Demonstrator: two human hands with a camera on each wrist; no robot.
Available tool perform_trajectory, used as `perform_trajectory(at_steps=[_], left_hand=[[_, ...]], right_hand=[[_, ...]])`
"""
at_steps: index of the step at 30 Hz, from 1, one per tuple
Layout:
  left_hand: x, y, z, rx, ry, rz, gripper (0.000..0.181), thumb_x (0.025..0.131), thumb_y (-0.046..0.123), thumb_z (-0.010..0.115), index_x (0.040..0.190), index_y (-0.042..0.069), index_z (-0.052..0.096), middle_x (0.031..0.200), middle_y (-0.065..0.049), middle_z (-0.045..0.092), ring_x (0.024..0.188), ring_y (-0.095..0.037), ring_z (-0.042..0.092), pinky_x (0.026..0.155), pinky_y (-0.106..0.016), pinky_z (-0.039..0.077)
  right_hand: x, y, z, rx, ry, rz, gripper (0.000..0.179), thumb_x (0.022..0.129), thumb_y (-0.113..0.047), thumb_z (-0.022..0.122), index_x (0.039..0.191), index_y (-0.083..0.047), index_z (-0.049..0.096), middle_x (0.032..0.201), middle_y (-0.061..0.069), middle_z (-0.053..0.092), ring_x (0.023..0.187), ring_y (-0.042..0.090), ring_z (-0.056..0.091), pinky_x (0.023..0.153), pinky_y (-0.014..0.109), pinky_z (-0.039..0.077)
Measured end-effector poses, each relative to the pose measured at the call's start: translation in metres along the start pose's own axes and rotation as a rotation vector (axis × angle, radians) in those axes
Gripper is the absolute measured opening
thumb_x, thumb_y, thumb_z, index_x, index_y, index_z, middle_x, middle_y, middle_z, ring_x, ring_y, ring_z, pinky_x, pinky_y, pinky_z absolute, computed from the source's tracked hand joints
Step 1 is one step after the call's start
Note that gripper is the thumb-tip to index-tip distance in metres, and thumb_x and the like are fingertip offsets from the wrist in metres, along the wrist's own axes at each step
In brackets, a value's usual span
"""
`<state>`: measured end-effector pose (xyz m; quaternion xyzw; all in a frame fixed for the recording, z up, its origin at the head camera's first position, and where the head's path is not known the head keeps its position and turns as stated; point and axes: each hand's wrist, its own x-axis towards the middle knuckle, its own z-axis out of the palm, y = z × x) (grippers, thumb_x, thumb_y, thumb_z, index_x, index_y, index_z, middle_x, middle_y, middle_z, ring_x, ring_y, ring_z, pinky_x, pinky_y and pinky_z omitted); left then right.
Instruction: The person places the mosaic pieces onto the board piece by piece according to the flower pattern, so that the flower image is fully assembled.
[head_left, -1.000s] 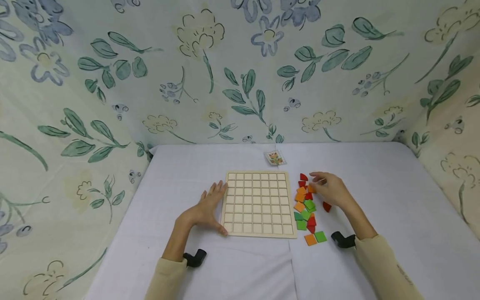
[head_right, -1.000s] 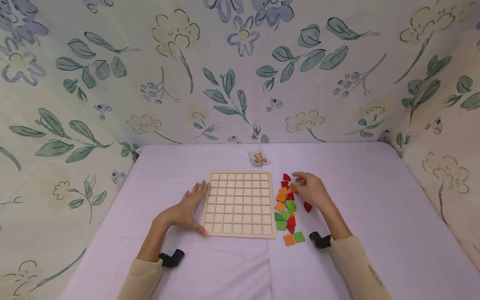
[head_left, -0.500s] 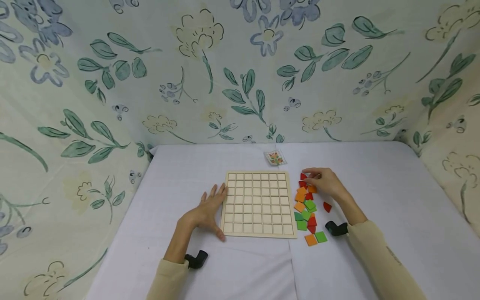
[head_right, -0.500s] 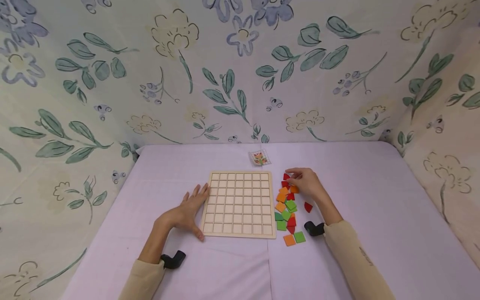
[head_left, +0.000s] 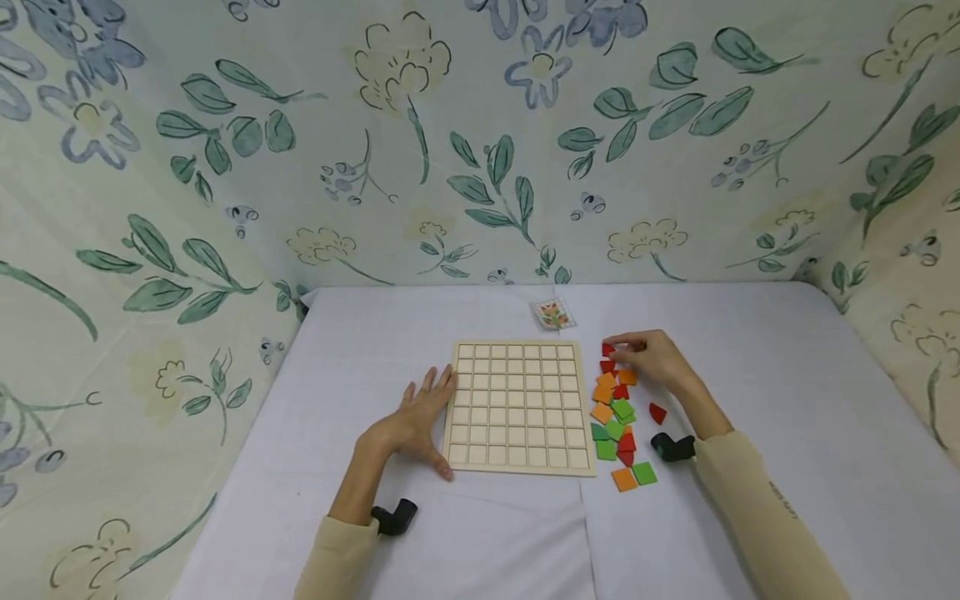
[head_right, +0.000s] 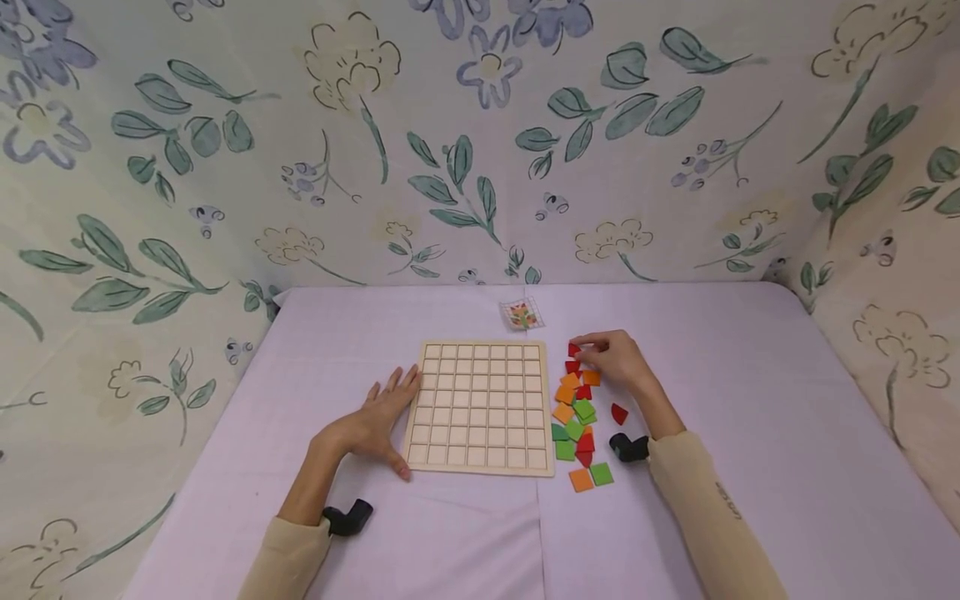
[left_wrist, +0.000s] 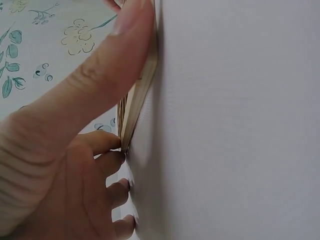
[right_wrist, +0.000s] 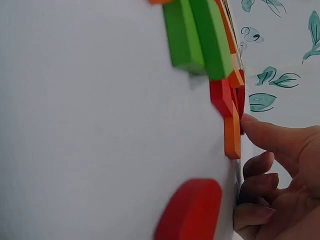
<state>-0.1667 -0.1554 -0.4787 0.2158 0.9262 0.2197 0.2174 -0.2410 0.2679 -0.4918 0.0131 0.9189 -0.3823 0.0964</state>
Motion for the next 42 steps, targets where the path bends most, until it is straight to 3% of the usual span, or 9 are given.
perform_trajectory(at_steps=[5, 9, 11, 13, 15, 17, 25, 32, 42], left_hand=[[0.0001, 0.0008, -0.0015, -0.004, 0.0, -0.003, 0.158, 0.049, 0.04, 0.103, 0.166, 0.006, 0.003, 0.175, -0.01, -0.007, 0.162, -0.035, -0.012, 0.132, -0.058, -0.007], [-0.0008, 0.0013, -0.0013, -0.003, 0.0, -0.001, 0.158, 0.049, 0.041, 0.103, 0.166, 0.006, 0.003, 0.175, -0.01, -0.007, 0.162, -0.035, -0.012, 0.132, -0.059, -0.006], [-0.001, 0.0011, -0.0009, 0.002, 0.0, 0.002, 0.157, 0.049, 0.041, 0.103, 0.166, 0.006, 0.004, 0.175, -0.01, -0.007, 0.162, -0.035, -0.011, 0.132, -0.059, -0.005], [-0.0013, 0.0007, -0.0005, 0.006, -0.001, 0.005, 0.157, 0.05, 0.041, 0.102, 0.167, 0.006, 0.004, 0.175, -0.01, -0.007, 0.162, -0.035, -0.011, 0.132, -0.059, -0.005], [-0.0012, 0.0004, -0.0003, 0.01, 0.0, 0.01, 0.157, 0.05, 0.041, 0.102, 0.167, 0.006, 0.004, 0.175, -0.01, -0.007, 0.162, -0.036, -0.011, 0.132, -0.059, -0.005], [-0.0006, 0.0001, 0.0001, 0.009, 0.003, 0.014, 0.157, 0.05, 0.041, 0.103, 0.167, 0.006, 0.004, 0.175, -0.011, -0.006, 0.162, -0.036, -0.011, 0.132, -0.06, -0.005], [-0.0006, 0.001, -0.0006, 0.015, -0.001, 0.004, 0.157, 0.051, 0.041, 0.103, 0.166, 0.006, 0.003, 0.176, -0.01, -0.006, 0.162, -0.035, -0.011, 0.132, -0.059, -0.005], [-0.0006, -0.0005, 0.0006, 0.017, -0.004, 0.001, 0.157, 0.051, 0.043, 0.102, 0.167, 0.007, 0.003, 0.176, -0.009, -0.008, 0.162, -0.034, -0.011, 0.132, -0.058, -0.005], [-0.001, -0.0027, 0.0006, 0.005, -0.005, -0.009, 0.158, 0.05, 0.042, 0.102, 0.167, 0.009, 0.001, 0.175, -0.008, -0.008, 0.162, -0.032, -0.013, 0.132, -0.057, -0.006]], right_hand=[[0.0007, 0.0029, -0.0036, 0.004, -0.006, 0.023, 0.041, 0.1, -0.026, 0.069, 0.138, -0.012, 0.067, 0.083, 0.01, 0.043, 0.089, 0.026, 0.045, 0.072, 0.034, 0.036], [0.0014, 0.0051, -0.005, 0.02, -0.001, 0.032, 0.042, 0.099, -0.028, 0.071, 0.138, -0.013, 0.068, 0.113, 0.021, 0.057, 0.103, 0.03, 0.046, 0.078, 0.036, 0.037], [0.0021, 0.0058, -0.0056, 0.027, -0.012, 0.026, 0.042, 0.099, -0.028, 0.071, 0.138, -0.012, 0.068, 0.117, 0.022, 0.057, 0.106, 0.03, 0.046, 0.079, 0.036, 0.037], [0.0028, 0.0067, -0.0061, 0.027, -0.028, 0.013, 0.041, 0.099, -0.026, 0.07, 0.138, -0.011, 0.068, 0.102, 0.018, 0.058, 0.1, 0.029, 0.048, 0.077, 0.035, 0.038], [0.0034, 0.0077, -0.0068, 0.021, -0.046, 0.003, 0.041, 0.099, -0.025, 0.069, 0.138, -0.011, 0.068, 0.082, 0.01, 0.049, 0.09, 0.027, 0.048, 0.073, 0.034, 0.037], [0.0033, 0.0084, -0.0075, 0.021, -0.056, 0.004, 0.041, 0.1, -0.025, 0.068, 0.139, -0.012, 0.067, 0.074, 0.005, 0.041, 0.083, 0.024, 0.046, 0.072, 0.033, 0.037], [0.0034, 0.0035, -0.001, 0.115, 0.028, 0.081, 0.046, 0.091, -0.03, 0.08, 0.129, -0.006, 0.072, 0.064, -0.002, 0.041, 0.076, 0.022, 0.045, 0.068, 0.03, 0.035], [0.004, 0.0034, -0.0021, 0.068, 0.01, 0.067, 0.043, 0.093, -0.028, 0.076, 0.13, -0.006, 0.072, 0.065, 0.0, 0.039, 0.07, 0.022, 0.042, 0.065, 0.03, 0.034], [0.0018, 0.0059, 0.0004, 0.099, 0.091, 0.133, 0.046, 0.088, -0.03, 0.082, 0.127, -0.005, 0.073, 0.081, 0.007, 0.048, 0.098, 0.028, 0.046, 0.073, 0.033, 0.037]])
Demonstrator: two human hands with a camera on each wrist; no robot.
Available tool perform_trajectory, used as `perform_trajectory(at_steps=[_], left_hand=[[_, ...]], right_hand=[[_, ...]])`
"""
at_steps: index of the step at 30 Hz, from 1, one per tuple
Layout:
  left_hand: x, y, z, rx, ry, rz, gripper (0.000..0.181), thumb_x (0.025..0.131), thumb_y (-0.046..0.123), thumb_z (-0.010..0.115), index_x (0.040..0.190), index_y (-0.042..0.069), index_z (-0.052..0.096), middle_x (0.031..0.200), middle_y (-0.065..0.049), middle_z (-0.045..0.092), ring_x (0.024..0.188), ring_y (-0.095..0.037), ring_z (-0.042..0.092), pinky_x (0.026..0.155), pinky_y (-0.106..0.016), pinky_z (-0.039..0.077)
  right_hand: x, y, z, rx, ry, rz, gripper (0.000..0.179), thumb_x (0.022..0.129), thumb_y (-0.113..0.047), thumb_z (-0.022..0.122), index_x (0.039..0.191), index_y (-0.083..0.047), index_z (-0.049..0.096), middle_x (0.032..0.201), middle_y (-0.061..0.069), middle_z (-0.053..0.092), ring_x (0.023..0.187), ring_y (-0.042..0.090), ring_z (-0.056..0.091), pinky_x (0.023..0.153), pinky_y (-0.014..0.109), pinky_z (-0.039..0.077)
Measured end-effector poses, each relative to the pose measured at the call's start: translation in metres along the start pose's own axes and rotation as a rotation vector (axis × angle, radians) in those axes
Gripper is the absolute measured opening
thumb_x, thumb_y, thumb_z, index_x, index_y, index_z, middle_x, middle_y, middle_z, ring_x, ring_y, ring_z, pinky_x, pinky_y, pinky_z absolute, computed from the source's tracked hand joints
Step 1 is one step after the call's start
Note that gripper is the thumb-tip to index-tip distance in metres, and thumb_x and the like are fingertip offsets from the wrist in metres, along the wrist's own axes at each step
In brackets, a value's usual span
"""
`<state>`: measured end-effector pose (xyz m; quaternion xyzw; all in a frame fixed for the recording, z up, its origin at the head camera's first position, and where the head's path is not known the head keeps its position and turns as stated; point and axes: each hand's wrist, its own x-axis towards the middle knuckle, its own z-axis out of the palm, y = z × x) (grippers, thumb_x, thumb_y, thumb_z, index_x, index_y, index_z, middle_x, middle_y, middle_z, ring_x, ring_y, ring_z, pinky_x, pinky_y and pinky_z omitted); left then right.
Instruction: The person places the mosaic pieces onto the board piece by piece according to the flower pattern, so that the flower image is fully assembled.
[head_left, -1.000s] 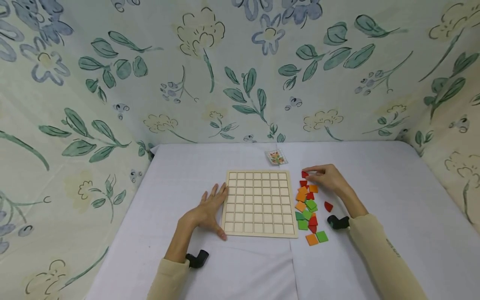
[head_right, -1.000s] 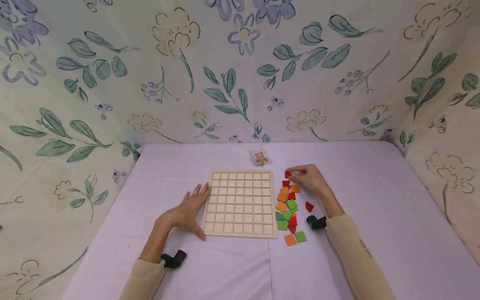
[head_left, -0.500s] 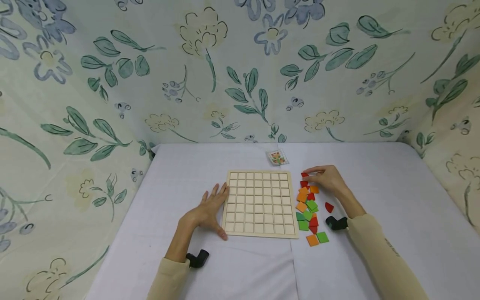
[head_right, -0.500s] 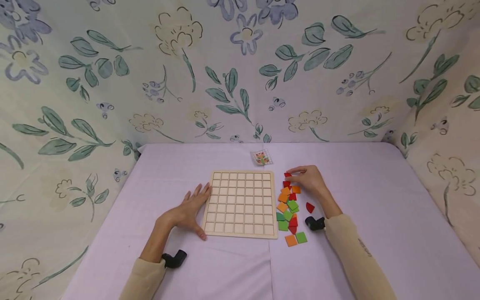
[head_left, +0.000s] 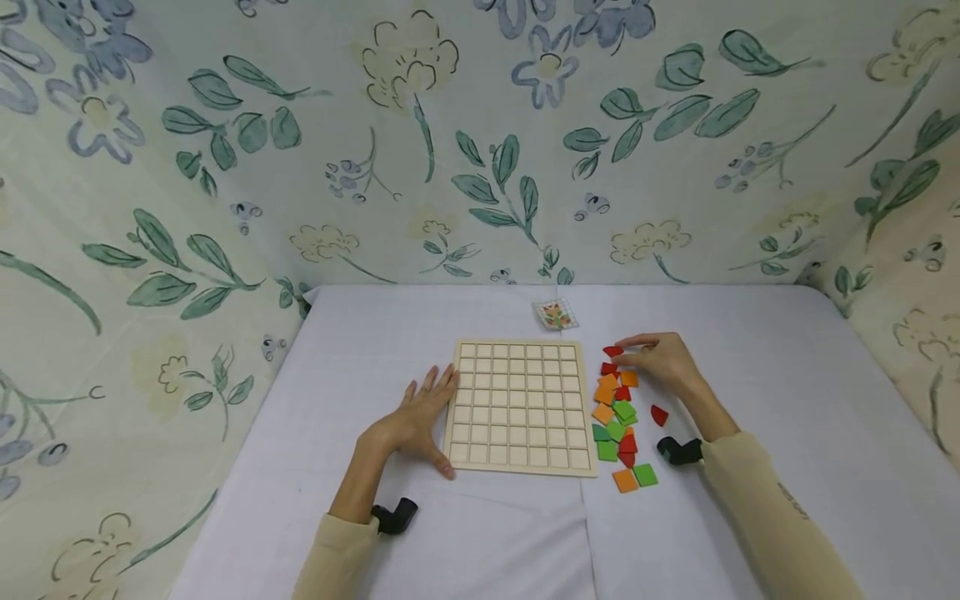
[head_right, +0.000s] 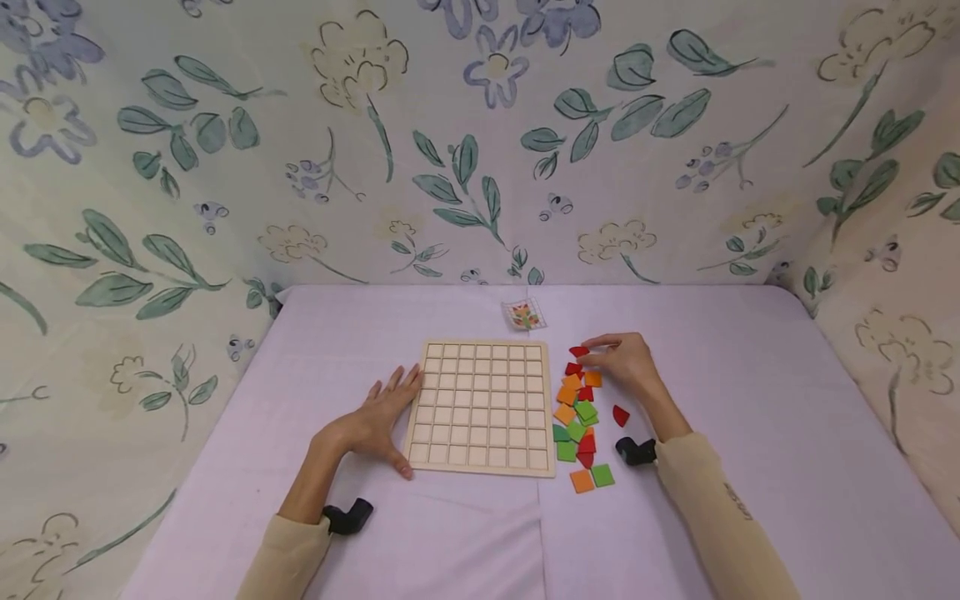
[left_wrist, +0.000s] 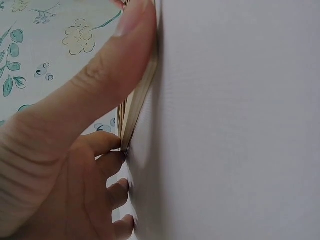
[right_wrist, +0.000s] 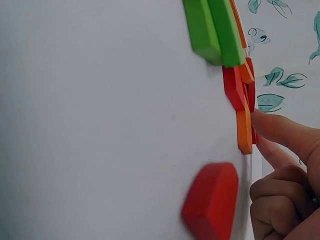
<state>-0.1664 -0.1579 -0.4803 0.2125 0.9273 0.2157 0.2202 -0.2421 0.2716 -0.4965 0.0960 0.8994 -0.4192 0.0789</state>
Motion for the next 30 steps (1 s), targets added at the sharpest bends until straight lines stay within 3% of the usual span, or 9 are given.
perform_trajectory(at_steps=[3, 11, 15, 18, 23, 30], left_hand=[[0.0005, -0.0003, 0.0001, 0.012, 0.0, 0.002, 0.158, 0.051, 0.043, 0.102, 0.167, 0.009, 0.001, 0.176, -0.008, -0.008, 0.162, -0.032, -0.013, 0.132, -0.057, -0.006], [-0.0008, 0.0013, -0.0007, 0.013, 0.004, -0.002, 0.157, 0.05, 0.042, 0.102, 0.167, 0.009, 0.002, 0.176, -0.008, -0.007, 0.163, -0.033, -0.012, 0.132, -0.056, -0.005], [-0.0007, 0.0017, -0.0011, 0.016, 0.004, 0.001, 0.158, 0.05, 0.043, 0.102, 0.167, 0.009, 0.001, 0.175, -0.008, -0.008, 0.163, -0.033, -0.012, 0.132, -0.057, -0.005], [-0.0007, 0.0016, -0.001, 0.009, 0.007, 0.008, 0.158, 0.05, 0.043, 0.102, 0.167, 0.008, 0.002, 0.176, -0.008, -0.007, 0.163, -0.034, -0.011, 0.132, -0.058, -0.005], [-0.0003, 0.0014, -0.0014, 0.011, -0.004, 0.0, 0.158, 0.051, 0.044, 0.102, 0.167, 0.01, 0.001, 0.175, -0.005, -0.009, 0.162, -0.031, -0.013, 0.133, -0.056, -0.006], [-0.0001, 0.001, -0.0009, 0.007, -0.005, -0.003, 0.158, 0.051, 0.045, 0.102, 0.167, 0.01, 0.001, 0.175, -0.005, -0.009, 0.162, -0.031, -0.013, 0.133, -0.056, -0.006]], right_hand=[[-0.0001, -0.0005, 0.0012, 0.0, 0.0, -0.012, 0.046, 0.089, -0.03, 0.081, 0.127, -0.005, 0.073, 0.091, 0.01, 0.051, 0.106, 0.029, 0.045, 0.076, 0.034, 0.036], [-0.0027, -0.0039, -0.002, -0.039, -0.026, -0.049, 0.04, 0.094, -0.025, 0.075, 0.128, -0.005, 0.071, 0.071, 0.005, 0.039, 0.079, 0.026, 0.042, 0.057, 0.028, 0.033], [-0.0038, -0.004, -0.0011, -0.026, -0.012, -0.019, 0.042, 0.093, -0.025, 0.076, 0.13, -0.005, 0.07, 0.09, 0.012, 0.049, 0.097, 0.03, 0.045, 0.067, 0.03, 0.036], [-0.0031, -0.0036, -0.0004, -0.014, 0.001, 0.0, 0.042, 0.093, -0.025, 0.077, 0.129, -0.004, 0.07, 0.098, 0.014, 0.047, 0.108, 0.031, 0.043, 0.074, 0.033, 0.037], [-0.0015, -0.0031, -0.0005, -0.038, 0.006, -0.01, 0.04, 0.094, -0.024, 0.076, 0.128, -0.004, 0.07, 0.082, 0.01, 0.04, 0.095, 0.027, 0.044, 0.066, 0.031, 0.037], [-0.0046, -0.01, 0.0009, -0.047, 0.002, -0.058, 0.039, 0.098, -0.025, 0.072, 0.13, -0.003, 0.068, 0.084, 0.01, 0.042, 0.086, 0.024, 0.045, 0.055, 0.022, 0.035]])
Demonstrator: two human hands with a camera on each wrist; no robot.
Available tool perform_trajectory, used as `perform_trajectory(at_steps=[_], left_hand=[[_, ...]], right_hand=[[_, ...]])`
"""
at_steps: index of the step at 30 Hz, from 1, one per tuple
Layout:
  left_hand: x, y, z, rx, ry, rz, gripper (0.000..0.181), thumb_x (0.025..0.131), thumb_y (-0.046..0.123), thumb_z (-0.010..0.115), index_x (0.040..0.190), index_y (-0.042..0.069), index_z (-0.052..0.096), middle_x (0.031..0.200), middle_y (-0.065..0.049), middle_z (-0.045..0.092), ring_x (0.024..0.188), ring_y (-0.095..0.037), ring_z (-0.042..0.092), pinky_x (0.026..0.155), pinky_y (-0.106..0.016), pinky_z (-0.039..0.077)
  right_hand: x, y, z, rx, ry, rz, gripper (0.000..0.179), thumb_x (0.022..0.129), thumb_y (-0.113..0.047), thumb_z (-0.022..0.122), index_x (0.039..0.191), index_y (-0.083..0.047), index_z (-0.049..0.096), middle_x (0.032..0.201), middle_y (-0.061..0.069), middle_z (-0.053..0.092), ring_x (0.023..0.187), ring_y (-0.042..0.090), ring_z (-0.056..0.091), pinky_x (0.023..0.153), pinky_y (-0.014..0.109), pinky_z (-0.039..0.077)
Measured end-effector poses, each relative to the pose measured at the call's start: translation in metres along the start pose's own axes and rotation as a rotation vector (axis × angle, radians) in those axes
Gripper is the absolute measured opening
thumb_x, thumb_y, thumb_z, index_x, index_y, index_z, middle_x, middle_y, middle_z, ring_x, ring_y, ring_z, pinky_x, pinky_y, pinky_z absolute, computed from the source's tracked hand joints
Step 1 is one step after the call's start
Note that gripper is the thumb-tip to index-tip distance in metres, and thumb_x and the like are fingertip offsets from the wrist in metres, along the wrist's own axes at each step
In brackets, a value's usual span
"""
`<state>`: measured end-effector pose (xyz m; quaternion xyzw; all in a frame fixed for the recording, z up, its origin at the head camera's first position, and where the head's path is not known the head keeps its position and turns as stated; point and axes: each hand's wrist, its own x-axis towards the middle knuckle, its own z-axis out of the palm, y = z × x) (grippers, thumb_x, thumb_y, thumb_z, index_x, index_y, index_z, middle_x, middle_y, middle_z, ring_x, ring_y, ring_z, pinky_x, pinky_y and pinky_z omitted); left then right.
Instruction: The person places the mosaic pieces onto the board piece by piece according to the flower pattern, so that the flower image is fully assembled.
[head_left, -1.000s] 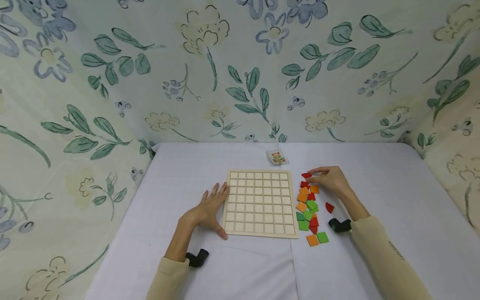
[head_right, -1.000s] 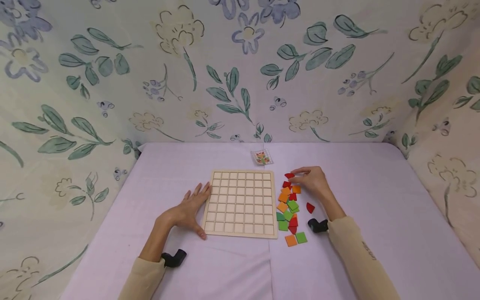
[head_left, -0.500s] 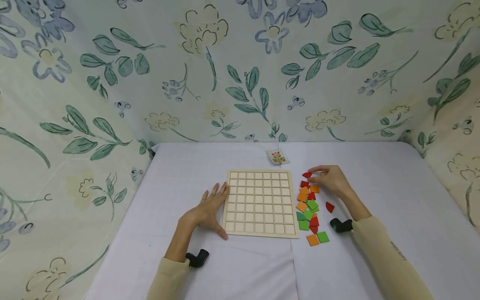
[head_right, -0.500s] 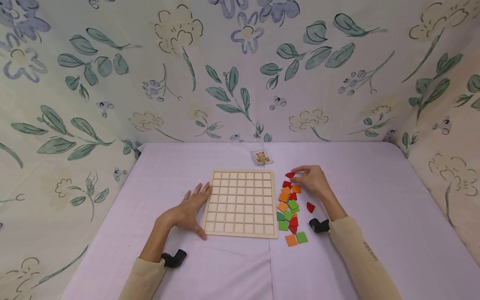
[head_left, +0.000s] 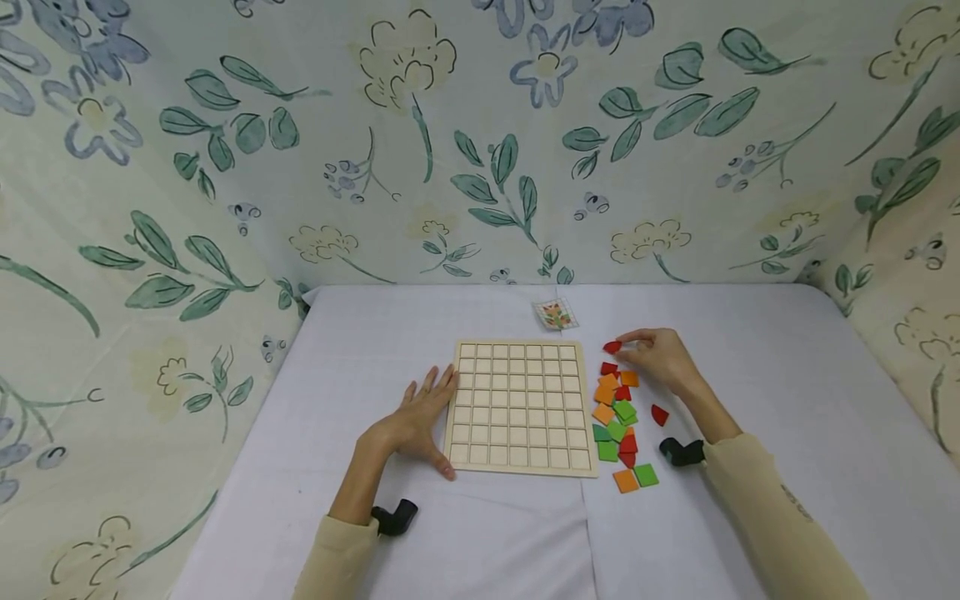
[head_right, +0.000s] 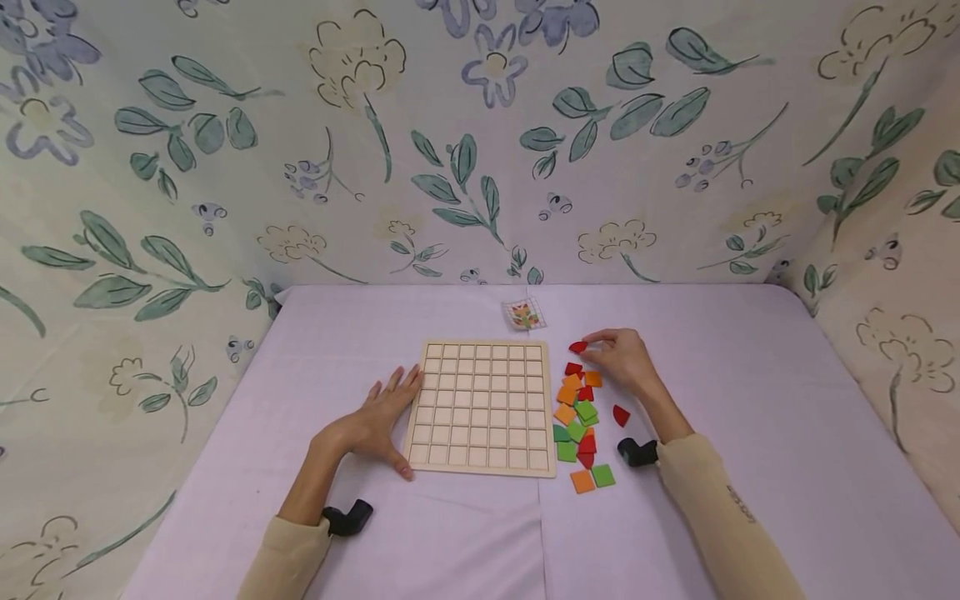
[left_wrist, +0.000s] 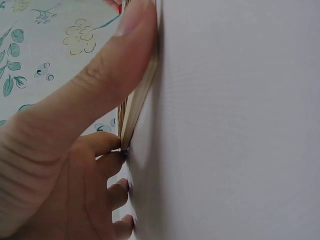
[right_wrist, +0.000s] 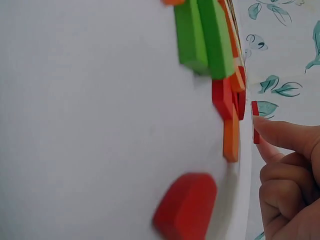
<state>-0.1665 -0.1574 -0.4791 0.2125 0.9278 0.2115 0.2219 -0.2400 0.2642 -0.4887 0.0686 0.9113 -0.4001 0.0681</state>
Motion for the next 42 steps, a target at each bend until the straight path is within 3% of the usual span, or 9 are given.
perform_trajectory(at_steps=[7, 17, 24, 42], left_hand=[[0.0, -0.002, 0.0, -0.004, -0.001, 0.006, 0.157, 0.051, 0.045, 0.102, 0.167, 0.009, 0.001, 0.175, -0.007, -0.008, 0.163, -0.032, -0.013, 0.133, -0.056, -0.006], [0.0, -0.003, 0.0, -0.008, 0.011, 0.016, 0.158, 0.05, 0.045, 0.102, 0.167, 0.009, 0.002, 0.175, -0.007, -0.008, 0.162, -0.032, -0.013, 0.132, -0.057, -0.005], [0.0, -0.003, 0.001, 0.007, 0.008, 0.012, 0.158, 0.05, 0.047, 0.101, 0.167, 0.01, 0.001, 0.175, -0.006, -0.009, 0.163, -0.031, -0.013, 0.133, -0.055, -0.005], [-0.001, -0.003, 0.0, 0.014, 0.004, 0.024, 0.157, 0.052, 0.047, 0.101, 0.167, 0.009, 0.001, 0.175, -0.008, -0.008, 0.163, -0.032, -0.012, 0.133, -0.057, -0.005]], right_hand=[[-0.006, -0.032, 0.01, 0.108, -0.108, -0.051, 0.041, 0.097, -0.026, 0.074, 0.132, -0.005, 0.067, 0.061, -0.002, 0.032, 0.055, 0.017, 0.038, 0.05, 0.024, 0.031], [-0.01, -0.063, 0.048, 0.199, -0.269, -0.164, 0.033, 0.096, -0.022, 0.074, 0.125, -0.005, 0.071, 0.056, -0.005, 0.027, 0.048, 0.011, 0.022, 0.047, 0.022, 0.021], [-0.01, -0.069, 0.065, 0.226, -0.3, -0.197, 0.032, 0.096, -0.016, 0.074, 0.124, 0.0, 0.07, 0.056, -0.004, 0.027, 0.05, 0.012, 0.022, 0.05, 0.024, 0.025], [-0.011, -0.071, 0.077, 0.168, -0.269, -0.102, 0.029, 0.089, -0.014, 0.08, 0.116, -0.005, 0.073, 0.055, -0.005, 0.03, 0.05, 0.012, 0.026, 0.048, 0.023, 0.024]])
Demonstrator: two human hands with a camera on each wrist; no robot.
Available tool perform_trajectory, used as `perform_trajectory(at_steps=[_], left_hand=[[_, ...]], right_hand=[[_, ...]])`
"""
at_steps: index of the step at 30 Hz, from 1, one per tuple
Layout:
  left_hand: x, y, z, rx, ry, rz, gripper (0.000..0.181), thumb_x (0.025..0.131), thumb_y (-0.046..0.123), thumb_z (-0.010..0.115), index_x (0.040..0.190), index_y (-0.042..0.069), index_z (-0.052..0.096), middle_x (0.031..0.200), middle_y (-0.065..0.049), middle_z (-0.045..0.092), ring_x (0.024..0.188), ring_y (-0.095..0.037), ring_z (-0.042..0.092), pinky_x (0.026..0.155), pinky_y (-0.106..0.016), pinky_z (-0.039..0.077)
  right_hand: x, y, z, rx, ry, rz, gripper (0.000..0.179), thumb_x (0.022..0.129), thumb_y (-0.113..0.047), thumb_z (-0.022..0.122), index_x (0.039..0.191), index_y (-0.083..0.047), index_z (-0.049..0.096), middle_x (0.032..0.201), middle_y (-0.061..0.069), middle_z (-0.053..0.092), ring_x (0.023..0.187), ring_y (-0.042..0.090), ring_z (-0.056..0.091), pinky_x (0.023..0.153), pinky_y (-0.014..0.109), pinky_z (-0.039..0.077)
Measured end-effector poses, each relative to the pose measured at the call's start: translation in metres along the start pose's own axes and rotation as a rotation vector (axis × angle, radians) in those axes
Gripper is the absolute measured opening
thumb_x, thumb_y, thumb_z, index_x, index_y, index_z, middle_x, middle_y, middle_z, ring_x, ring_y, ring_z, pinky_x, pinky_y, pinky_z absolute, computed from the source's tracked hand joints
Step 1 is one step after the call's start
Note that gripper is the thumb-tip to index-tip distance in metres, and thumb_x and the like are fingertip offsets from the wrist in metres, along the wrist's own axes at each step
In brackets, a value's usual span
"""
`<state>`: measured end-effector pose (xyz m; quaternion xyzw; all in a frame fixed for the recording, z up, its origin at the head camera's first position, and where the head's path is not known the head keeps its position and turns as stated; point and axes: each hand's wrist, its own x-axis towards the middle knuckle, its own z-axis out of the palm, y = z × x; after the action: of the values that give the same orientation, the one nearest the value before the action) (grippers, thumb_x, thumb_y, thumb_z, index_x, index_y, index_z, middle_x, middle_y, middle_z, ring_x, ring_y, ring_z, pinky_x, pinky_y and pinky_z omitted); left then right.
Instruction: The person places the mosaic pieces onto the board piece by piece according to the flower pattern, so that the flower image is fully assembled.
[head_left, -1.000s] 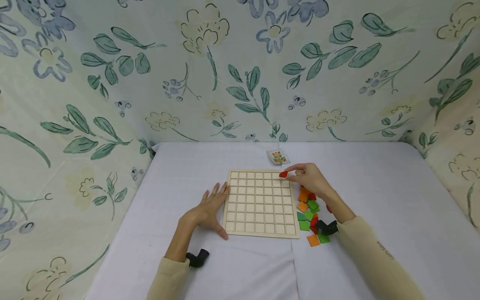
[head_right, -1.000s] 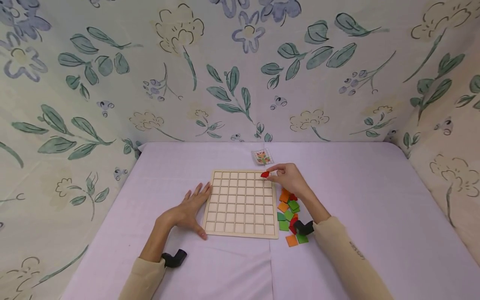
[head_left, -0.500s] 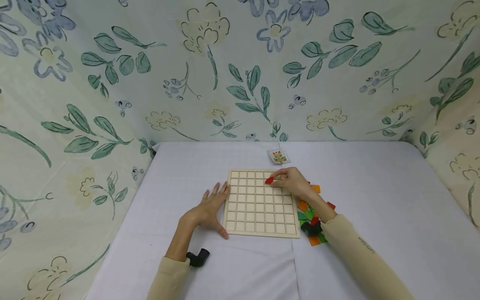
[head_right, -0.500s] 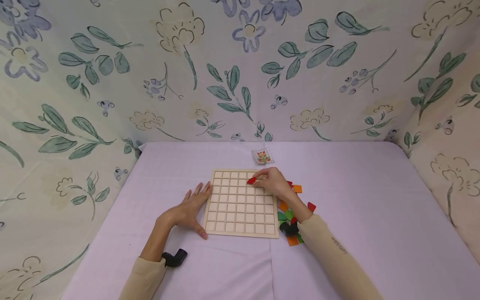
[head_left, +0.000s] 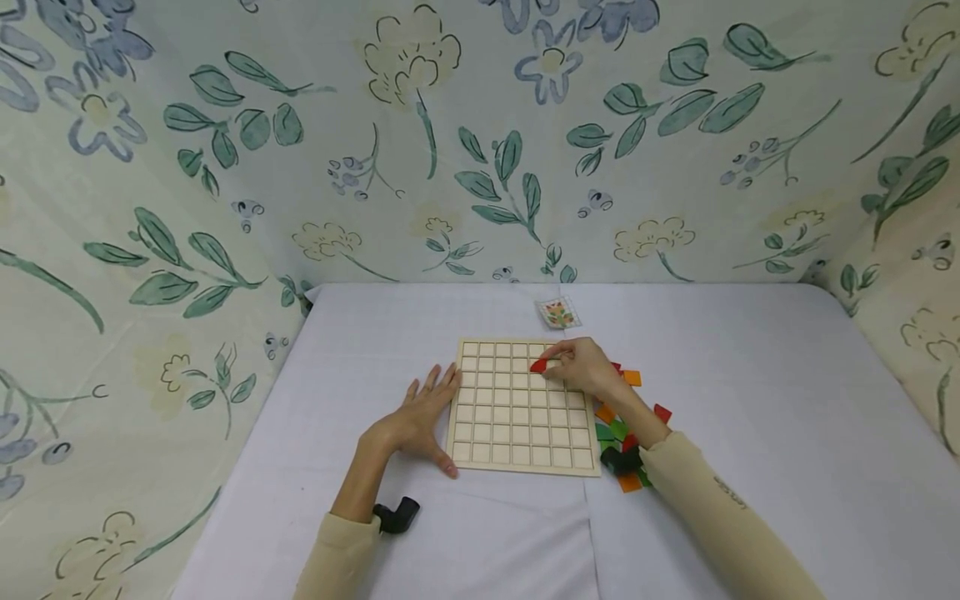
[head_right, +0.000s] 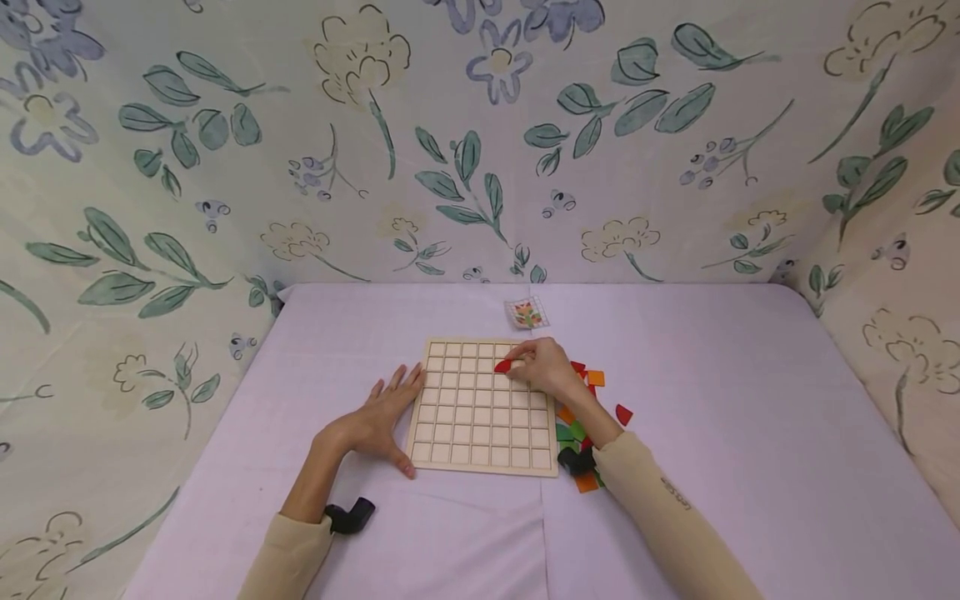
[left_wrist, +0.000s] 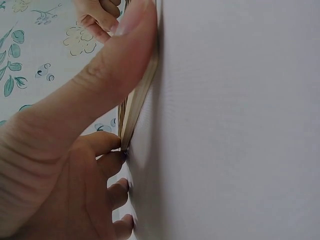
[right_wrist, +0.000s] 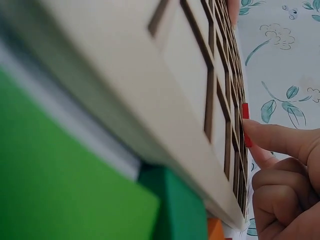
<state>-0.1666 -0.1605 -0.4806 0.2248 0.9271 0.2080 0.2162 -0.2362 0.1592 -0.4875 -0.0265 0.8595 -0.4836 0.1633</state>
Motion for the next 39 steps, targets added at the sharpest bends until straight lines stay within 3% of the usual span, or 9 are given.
perform_trajectory(at_steps=[15, 23, 35, 39], left_hand=[[0.0011, -0.0006, 0.0009, 0.002, 0.005, -0.001, 0.157, 0.051, 0.048, 0.101, 0.167, 0.01, 0.002, 0.175, -0.007, -0.009, 0.162, -0.031, -0.013, 0.132, -0.056, -0.005], [0.0023, -0.0001, 0.0014, -0.004, 0.005, -0.018, 0.157, 0.051, 0.045, 0.102, 0.167, 0.01, 0.002, 0.175, -0.006, -0.008, 0.163, -0.031, -0.012, 0.133, -0.055, -0.005], [0.0022, 0.0031, -0.0001, 0.001, 0.003, -0.034, 0.156, 0.051, 0.045, 0.102, 0.167, 0.011, 0.003, 0.175, -0.004, -0.008, 0.163, -0.029, -0.011, 0.133, -0.053, -0.005], [0.002, 0.0037, -0.0009, 0.003, 0.002, -0.037, 0.156, 0.051, 0.045, 0.102, 0.167, 0.011, 0.003, 0.175, -0.004, -0.008, 0.163, -0.029, -0.012, 0.133, -0.053, -0.005]], right_hand=[[0.0003, -0.0004, -0.0017, 0.061, 0.029, 0.056, 0.031, 0.088, -0.014, 0.082, 0.117, -0.011, 0.074, 0.054, -0.004, 0.034, 0.047, 0.012, 0.027, 0.045, 0.023, 0.023], [-0.0004, -0.0046, -0.002, 0.032, 0.026, 0.052, 0.028, 0.089, -0.013, 0.08, 0.116, -0.009, 0.075, 0.055, -0.004, 0.032, 0.048, 0.012, 0.026, 0.047, 0.023, 0.022], [0.0005, -0.0061, -0.0032, -0.072, 0.04, -0.04, 0.024, 0.087, -0.012, 0.082, 0.11, -0.006, 0.078, 0.052, -0.005, 0.033, 0.047, 0.012, 0.026, 0.046, 0.023, 0.022], [0.0016, -0.0058, -0.0033, -0.058, 0.041, -0.037, 0.023, 0.087, -0.015, 0.083, 0.109, -0.008, 0.079, 0.052, -0.004, 0.034, 0.046, 0.013, 0.027, 0.045, 0.023, 0.022]])
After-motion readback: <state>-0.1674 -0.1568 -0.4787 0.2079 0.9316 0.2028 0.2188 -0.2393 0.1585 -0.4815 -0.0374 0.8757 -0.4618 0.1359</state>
